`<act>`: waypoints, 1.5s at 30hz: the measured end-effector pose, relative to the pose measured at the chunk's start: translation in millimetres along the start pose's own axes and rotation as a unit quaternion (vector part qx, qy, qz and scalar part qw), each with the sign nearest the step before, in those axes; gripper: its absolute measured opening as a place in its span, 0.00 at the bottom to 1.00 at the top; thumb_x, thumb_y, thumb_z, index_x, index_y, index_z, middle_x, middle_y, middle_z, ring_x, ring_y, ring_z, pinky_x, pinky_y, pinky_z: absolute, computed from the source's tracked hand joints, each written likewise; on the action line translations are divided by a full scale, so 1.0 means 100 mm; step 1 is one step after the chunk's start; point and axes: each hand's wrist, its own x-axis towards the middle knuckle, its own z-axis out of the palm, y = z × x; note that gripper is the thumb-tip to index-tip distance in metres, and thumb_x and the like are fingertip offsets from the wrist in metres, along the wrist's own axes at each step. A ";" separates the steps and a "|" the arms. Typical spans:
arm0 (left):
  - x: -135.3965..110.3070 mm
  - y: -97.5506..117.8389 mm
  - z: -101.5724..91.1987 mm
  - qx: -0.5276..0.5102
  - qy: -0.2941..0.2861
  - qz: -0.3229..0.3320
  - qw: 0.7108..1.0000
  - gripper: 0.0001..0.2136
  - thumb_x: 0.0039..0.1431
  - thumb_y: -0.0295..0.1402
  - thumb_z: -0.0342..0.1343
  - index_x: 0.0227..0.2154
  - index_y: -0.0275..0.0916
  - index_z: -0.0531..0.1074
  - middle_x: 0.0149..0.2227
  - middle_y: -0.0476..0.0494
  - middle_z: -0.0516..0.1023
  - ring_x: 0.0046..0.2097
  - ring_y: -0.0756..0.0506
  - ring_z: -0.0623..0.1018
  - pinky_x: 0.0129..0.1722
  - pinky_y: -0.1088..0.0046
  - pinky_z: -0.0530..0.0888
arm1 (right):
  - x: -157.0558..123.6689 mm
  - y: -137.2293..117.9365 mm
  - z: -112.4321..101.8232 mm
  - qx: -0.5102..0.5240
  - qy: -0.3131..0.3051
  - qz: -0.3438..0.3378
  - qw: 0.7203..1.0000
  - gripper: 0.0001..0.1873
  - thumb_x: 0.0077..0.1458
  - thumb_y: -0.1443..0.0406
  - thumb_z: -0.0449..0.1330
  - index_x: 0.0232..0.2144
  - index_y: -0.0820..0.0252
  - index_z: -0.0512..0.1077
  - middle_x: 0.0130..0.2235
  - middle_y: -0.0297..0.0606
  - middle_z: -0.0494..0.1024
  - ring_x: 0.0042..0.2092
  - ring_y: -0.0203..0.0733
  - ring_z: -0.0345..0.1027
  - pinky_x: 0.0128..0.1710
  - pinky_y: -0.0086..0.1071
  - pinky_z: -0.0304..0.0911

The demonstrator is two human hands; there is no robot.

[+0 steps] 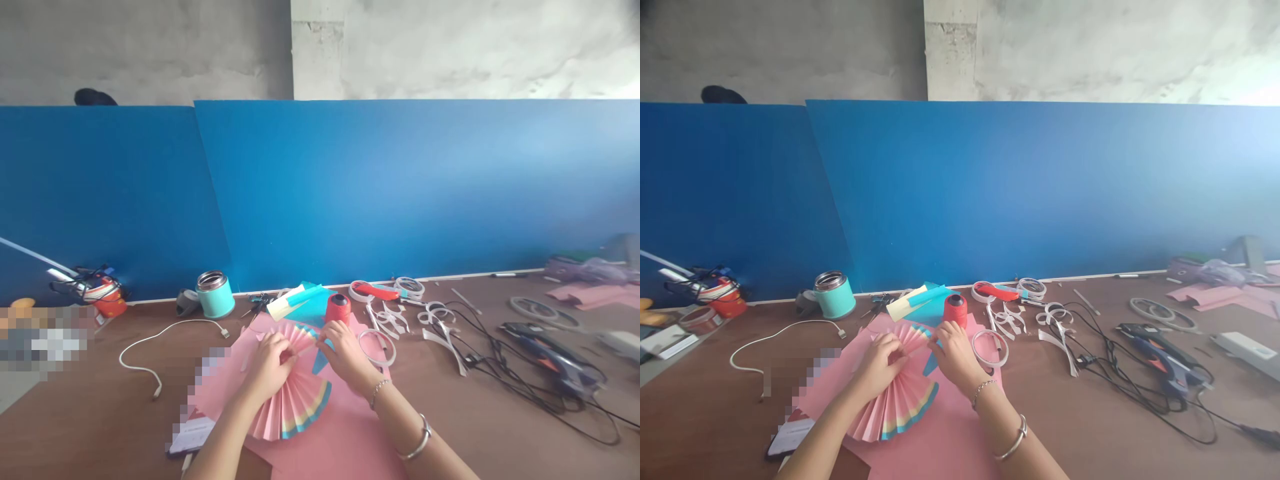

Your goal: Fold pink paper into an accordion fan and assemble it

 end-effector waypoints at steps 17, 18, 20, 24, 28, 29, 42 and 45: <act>-0.02 0.13 0.04 -0.038 0.013 -0.002 0.999 0.04 0.53 0.27 0.52 0.29 0.40 0.71 0.34 0.43 0.74 0.41 0.41 0.71 0.40 0.64 0.66 | -0.06 -0.20 0.05 -0.050 0.026 -0.020 0.998 0.04 0.53 0.66 0.59 0.29 0.54 0.75 0.57 0.38 0.65 0.59 0.53 0.50 0.54 0.47 0.52; -0.03 0.13 0.04 -0.035 0.007 0.005 0.999 0.03 0.52 0.28 0.53 0.29 0.40 0.72 0.35 0.43 0.73 0.42 0.40 0.71 0.41 0.64 0.66 | -0.06 -0.20 0.05 -0.045 0.018 -0.022 0.999 0.06 0.53 0.66 0.59 0.27 0.54 0.76 0.56 0.37 0.66 0.59 0.52 0.51 0.54 0.47 0.52; -0.03 0.13 0.04 -0.029 0.002 0.016 0.999 0.03 0.53 0.29 0.54 0.28 0.41 0.72 0.35 0.43 0.73 0.42 0.40 0.71 0.41 0.63 0.66 | -0.06 -0.19 0.06 -0.035 0.010 -0.026 0.999 0.07 0.54 0.66 0.59 0.26 0.54 0.76 0.56 0.37 0.67 0.59 0.51 0.52 0.54 0.46 0.52; -0.03 0.14 0.04 -0.018 -0.007 0.021 1.000 0.07 0.57 0.32 0.51 0.26 0.41 0.73 0.33 0.43 0.73 0.42 0.41 0.71 0.41 0.63 0.65 | -0.06 -0.17 0.10 -0.023 0.003 -0.026 0.999 0.06 0.53 0.66 0.60 0.25 0.54 0.76 0.55 0.36 0.68 0.58 0.50 0.54 0.53 0.45 0.53; -0.02 0.13 0.03 -0.034 -0.025 0.004 0.999 0.09 0.58 0.33 0.50 0.27 0.41 0.74 0.33 0.43 0.73 0.41 0.41 0.71 0.42 0.63 0.66 | -0.07 -0.12 0.11 -0.013 -0.001 -0.018 1.000 0.06 0.52 0.66 0.61 0.26 0.53 0.76 0.53 0.36 0.69 0.56 0.49 0.56 0.52 0.44 0.55; -0.02 0.13 0.02 -0.039 -0.031 -0.002 0.999 0.09 0.58 0.33 0.50 0.27 0.41 0.74 0.33 0.43 0.74 0.41 0.42 0.71 0.42 0.64 0.66 | -0.07 -0.11 0.11 -0.011 -0.002 -0.018 1.000 0.06 0.52 0.66 0.61 0.26 0.53 0.76 0.53 0.36 0.69 0.55 0.48 0.57 0.51 0.44 0.55; -0.03 0.13 0.08 -0.052 0.025 -0.022 0.998 0.06 0.54 0.28 0.50 0.24 0.39 0.70 0.29 0.46 0.75 0.38 0.43 0.73 0.40 0.66 0.67 | -0.07 -0.24 0.04 -0.053 0.121 -0.019 0.991 0.09 0.56 0.67 0.54 0.38 0.56 0.72 0.43 0.42 0.72 0.46 0.46 0.61 0.47 0.40 0.53; -0.03 0.14 0.09 -0.066 0.024 -0.023 0.997 0.07 0.56 0.28 0.49 0.28 0.40 0.71 0.31 0.45 0.76 0.38 0.43 0.74 0.39 0.67 0.67 | -0.07 -0.29 0.03 -0.052 0.051 -0.046 0.996 0.11 0.59 0.68 0.51 0.30 0.56 0.73 0.33 0.36 0.74 0.38 0.41 0.62 0.41 0.36 0.51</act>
